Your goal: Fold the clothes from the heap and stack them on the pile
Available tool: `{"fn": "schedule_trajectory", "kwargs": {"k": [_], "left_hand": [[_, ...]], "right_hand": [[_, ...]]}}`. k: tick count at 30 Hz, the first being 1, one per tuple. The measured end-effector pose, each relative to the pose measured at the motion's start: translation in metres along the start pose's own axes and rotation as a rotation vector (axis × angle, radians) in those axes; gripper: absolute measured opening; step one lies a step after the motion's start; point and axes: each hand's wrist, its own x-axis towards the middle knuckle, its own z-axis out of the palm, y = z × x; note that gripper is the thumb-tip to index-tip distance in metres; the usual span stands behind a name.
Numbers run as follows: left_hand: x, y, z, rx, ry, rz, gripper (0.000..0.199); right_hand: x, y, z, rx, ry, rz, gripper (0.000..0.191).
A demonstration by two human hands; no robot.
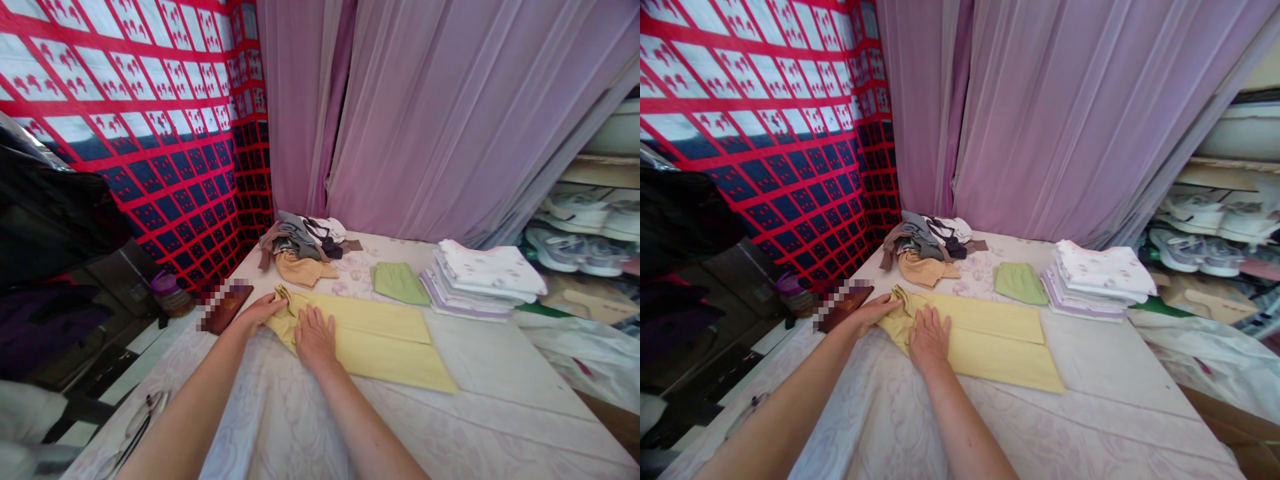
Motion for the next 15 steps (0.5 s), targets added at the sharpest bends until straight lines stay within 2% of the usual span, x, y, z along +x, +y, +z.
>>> {"fn": "schedule_trajectory", "kwargs": {"k": [3, 7, 11, 15], "left_hand": [[-0.002, 0.005, 0.002, -0.065, -0.045, 0.055, 0.054], [0.000, 0.007, 0.002, -0.052, -0.045, 0.087, 0.051], [0.001, 0.010, 0.007, 0.035, -0.067, 0.120, 0.046], [-0.002, 0.017, 0.017, 0.097, -0.127, 0.163, 0.042]], "right_hand": [[0.007, 0.002, -0.011, 0.003, 0.030, -0.014, 0.049], [0.025, 0.007, -0.021, -0.028, 0.069, 0.002, 0.050], [0.037, 0.009, -0.017, -0.018, 0.009, 0.035, 0.049], [0.037, 0.013, -0.014, 0.073, 0.028, 0.040, 0.048]]}}
